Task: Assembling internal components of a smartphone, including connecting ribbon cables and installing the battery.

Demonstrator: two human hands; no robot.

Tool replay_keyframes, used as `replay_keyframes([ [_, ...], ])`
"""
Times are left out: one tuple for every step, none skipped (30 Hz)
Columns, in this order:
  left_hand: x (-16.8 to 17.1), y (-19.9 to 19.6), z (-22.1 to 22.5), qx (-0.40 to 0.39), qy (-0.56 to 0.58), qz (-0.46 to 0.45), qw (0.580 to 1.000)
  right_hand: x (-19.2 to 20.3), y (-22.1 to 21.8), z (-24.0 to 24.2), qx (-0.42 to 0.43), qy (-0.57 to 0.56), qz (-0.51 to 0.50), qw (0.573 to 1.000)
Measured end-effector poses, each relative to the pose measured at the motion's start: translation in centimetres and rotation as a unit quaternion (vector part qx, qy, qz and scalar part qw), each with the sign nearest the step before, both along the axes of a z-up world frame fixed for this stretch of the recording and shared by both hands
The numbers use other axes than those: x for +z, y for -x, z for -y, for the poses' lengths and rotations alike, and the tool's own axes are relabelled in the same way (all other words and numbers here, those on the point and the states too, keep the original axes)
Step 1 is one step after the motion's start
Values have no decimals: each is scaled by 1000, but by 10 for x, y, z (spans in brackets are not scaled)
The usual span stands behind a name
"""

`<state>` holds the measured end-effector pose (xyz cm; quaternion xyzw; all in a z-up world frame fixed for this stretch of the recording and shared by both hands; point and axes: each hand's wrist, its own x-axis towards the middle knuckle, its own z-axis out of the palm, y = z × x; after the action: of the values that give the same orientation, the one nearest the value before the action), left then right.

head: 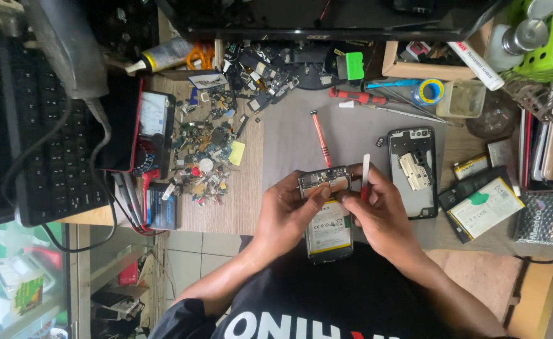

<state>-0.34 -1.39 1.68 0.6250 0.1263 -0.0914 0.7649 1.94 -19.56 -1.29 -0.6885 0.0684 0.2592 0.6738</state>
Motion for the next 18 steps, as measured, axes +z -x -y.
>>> replay_keyframes([
  [1,1,1,-1,0,0,1000,6,-2,-4,-1,0,0,1000],
  [1,1,1,-1,-8,4,1000,12,-5,-8,5,4,16,1000],
  [2,0,2,-1,-17,9,1000,19,-9,-12,10,9,32,999],
  [3,0,2,-2,-17,9,1000,16,-7,-11,9,9,33,999],
  [4,0,3,-2,-25,14,1000,14,-6,-10,15,18,45,999],
  [5,0,4,-1,-33,17,999,12,-4,-10,20,28,56,998],
  [6,0,4,-1,-34,17,999,12,-3,-8,20,27,56,998],
  [8,0,5,-1,-42,21,999,12,-3,-7,20,33,61,997],
  [10,0,5,-1,-50,24,998,12,-2,-6,20,39,67,997],
  [12,-1,6,-1,-50,24,998,12,-2,-6,20,39,67,997],
  [14,-1,6,1,-52,25,998,13,-2,-6,27,42,74,996],
  [16,-1,6,3,-54,26,998,13,-3,-6,35,45,81,995],
  [17,-2,6,2,-54,26,998,9,-1,-5,34,45,81,995],
  [17,-2,6,5,-56,28,998,5,1,-2,34,40,75,996],
  [17,-2,7,9,-59,29,998,1,3,0,33,35,68,997],
  [11,0,4,9,-59,29,998,3,1,0,33,35,68,997],
  [4,3,2,5,-64,27,998,5,0,1,38,38,70,996],
  [-2,7,0,2,-70,23,997,8,0,1,45,41,70,996],
])
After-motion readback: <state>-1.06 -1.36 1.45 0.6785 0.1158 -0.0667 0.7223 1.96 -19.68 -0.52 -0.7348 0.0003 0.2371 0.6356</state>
